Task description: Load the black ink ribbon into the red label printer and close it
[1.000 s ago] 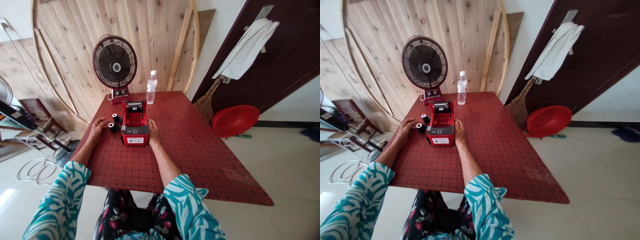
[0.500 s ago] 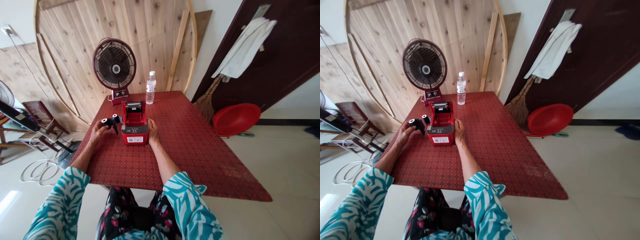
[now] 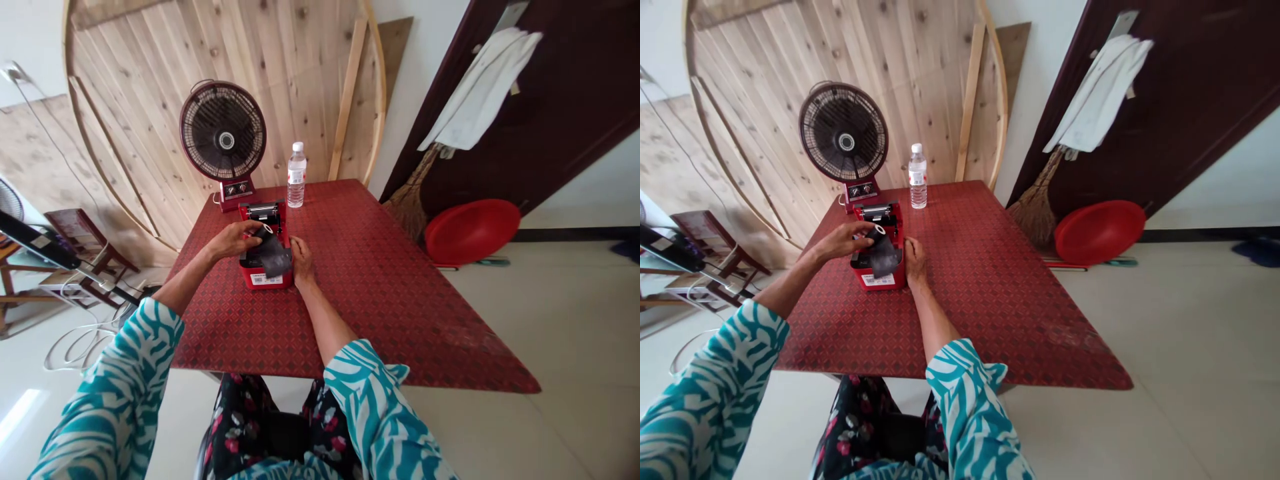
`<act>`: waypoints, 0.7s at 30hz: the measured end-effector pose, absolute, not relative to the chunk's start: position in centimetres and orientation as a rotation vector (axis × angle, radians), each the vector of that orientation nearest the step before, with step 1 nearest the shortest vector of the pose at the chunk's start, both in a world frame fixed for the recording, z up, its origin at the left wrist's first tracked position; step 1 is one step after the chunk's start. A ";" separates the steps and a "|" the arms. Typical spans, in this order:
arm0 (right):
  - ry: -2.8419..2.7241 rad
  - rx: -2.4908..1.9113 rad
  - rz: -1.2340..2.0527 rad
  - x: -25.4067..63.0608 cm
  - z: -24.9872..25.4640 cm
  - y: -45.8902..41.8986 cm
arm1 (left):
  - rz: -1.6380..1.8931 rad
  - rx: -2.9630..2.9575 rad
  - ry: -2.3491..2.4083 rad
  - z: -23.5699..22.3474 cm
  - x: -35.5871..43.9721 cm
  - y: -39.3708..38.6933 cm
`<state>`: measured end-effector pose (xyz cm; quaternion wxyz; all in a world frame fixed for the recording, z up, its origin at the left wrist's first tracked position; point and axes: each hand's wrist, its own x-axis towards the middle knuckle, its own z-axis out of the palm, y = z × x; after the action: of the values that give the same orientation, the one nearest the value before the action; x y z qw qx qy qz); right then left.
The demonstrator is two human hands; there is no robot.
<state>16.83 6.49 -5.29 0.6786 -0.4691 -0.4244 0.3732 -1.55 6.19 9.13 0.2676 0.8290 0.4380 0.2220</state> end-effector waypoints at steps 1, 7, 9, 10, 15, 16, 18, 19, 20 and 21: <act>-0.956 -1.056 0.838 16.8 -5.2 6.5 | 0.533 2.292 1.227 8.9 -1.1 6.9; -0.962 -1.052 0.836 16.8 -4.9 6.2 | 0.075 2.488 1.355 8.7 0.1 9.3; -0.968 -1.052 0.829 16.8 -4.9 6.2 | -0.068 2.534 1.348 8.7 0.5 9.4; -0.973 -1.053 0.830 16.8 -4.9 6.2 | -0.130 2.553 1.361 8.7 0.8 9.4; -0.972 -1.066 0.832 16.8 -4.9 6.3 | -0.258 2.607 1.361 8.0 1.7 9.9; -0.966 -1.069 0.836 16.8 -5.0 6.3 | -0.229 2.603 1.360 7.9 1.7 10.0; -0.955 -1.071 0.845 16.8 -5.0 6.2 | -0.069 2.566 1.339 7.8 1.2 9.8; -0.952 -1.068 0.848 16.8 -5.0 6.2 | 0.064 2.527 1.318 7.7 0.8 9.5; -0.953 -1.064 0.849 16.8 -5.1 6.2 | 0.221 2.476 1.297 7.5 0.3 9.0; -0.955 -1.061 0.850 16.8 -5.1 6.3 | 0.385 2.414 1.279 7.3 -0.2 8.3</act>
<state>16.81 6.25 -5.08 0.6746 -0.4714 -0.4243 0.3778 -0.23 8.32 7.29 0.1901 0.8590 0.4552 0.1368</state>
